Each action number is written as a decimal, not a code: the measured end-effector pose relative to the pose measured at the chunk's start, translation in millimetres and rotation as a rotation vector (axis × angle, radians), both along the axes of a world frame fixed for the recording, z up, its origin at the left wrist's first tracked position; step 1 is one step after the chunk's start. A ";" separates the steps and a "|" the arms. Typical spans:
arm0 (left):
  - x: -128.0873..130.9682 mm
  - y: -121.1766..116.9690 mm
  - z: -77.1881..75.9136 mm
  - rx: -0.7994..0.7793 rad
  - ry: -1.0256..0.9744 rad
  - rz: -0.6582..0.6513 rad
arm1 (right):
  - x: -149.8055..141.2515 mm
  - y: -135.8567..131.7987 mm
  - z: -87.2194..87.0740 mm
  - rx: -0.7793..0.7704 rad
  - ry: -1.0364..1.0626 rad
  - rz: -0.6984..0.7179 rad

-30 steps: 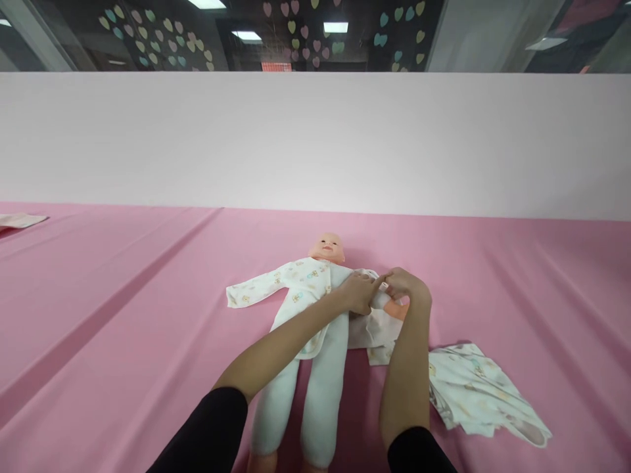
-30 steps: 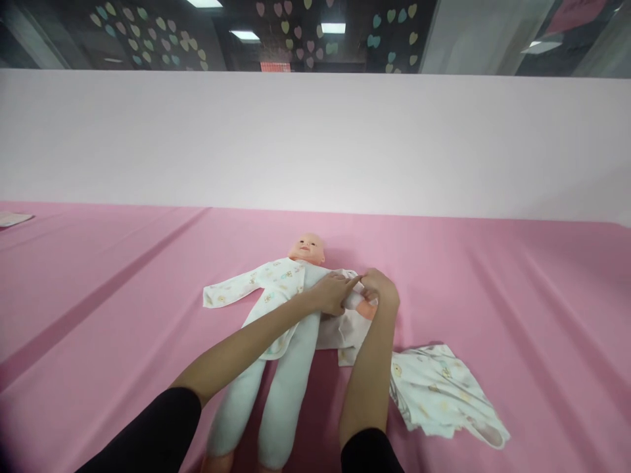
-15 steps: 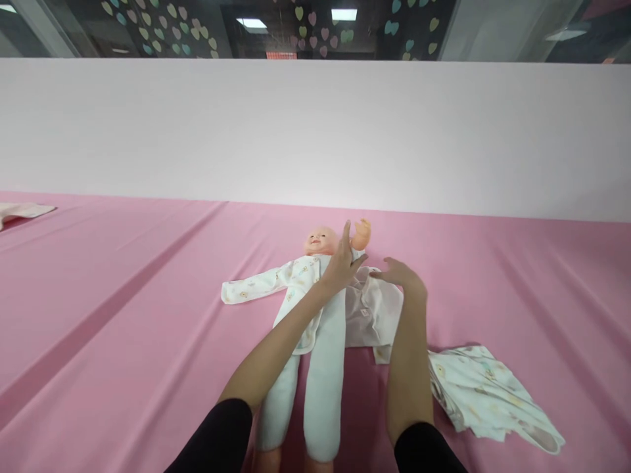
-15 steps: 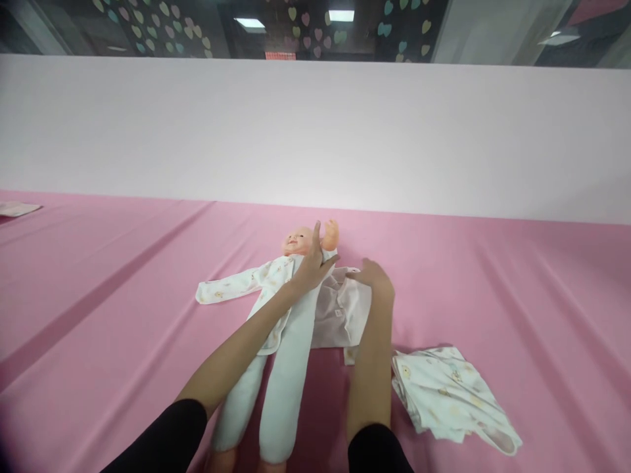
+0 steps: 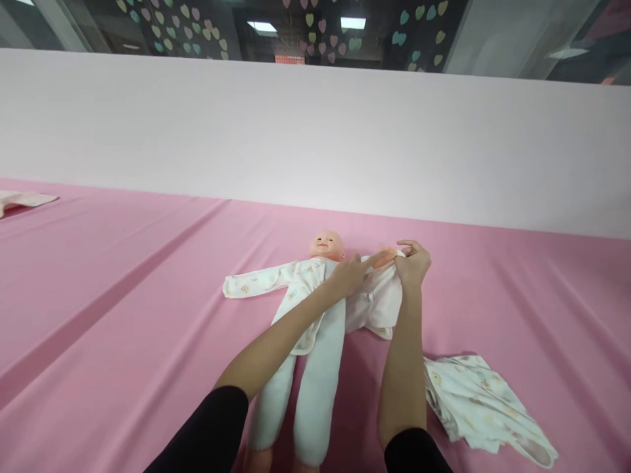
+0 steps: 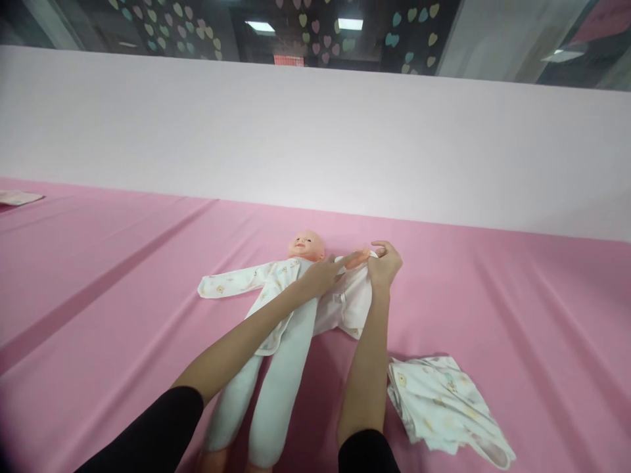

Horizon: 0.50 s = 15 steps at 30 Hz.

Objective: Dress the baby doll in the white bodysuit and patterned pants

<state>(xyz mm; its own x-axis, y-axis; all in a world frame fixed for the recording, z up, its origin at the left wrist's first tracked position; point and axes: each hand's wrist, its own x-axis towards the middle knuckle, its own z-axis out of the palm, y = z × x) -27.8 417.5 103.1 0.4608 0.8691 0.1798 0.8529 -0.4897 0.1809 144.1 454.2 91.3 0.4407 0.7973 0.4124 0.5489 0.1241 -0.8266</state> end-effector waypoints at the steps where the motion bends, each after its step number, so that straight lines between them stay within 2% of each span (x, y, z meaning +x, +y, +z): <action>1: -0.7 -1.1 0.3 -0.001 0.013 -0.012 | -0.8 -2.6 6.2 0.058 0.029 -0.002; 4: -6.1 -6.0 0.1 0.009 0.021 -0.037 | -4.9 -7.1 15.5 0.110 0.108 -0.035; 9: -11.0 -12.2 -3.9 -0.002 0.008 -0.126 | -8.7 -9.3 17.9 0.098 0.116 -0.045; 11: -8.2 -10.4 -6.6 -0.007 -0.024 -0.140 | -11.3 -13.2 23.2 0.097 0.068 0.033; 15: -3.4 2.7 -11.6 -0.103 -0.153 -0.012 | -23.9 -25.8 39.0 0.073 -0.145 0.306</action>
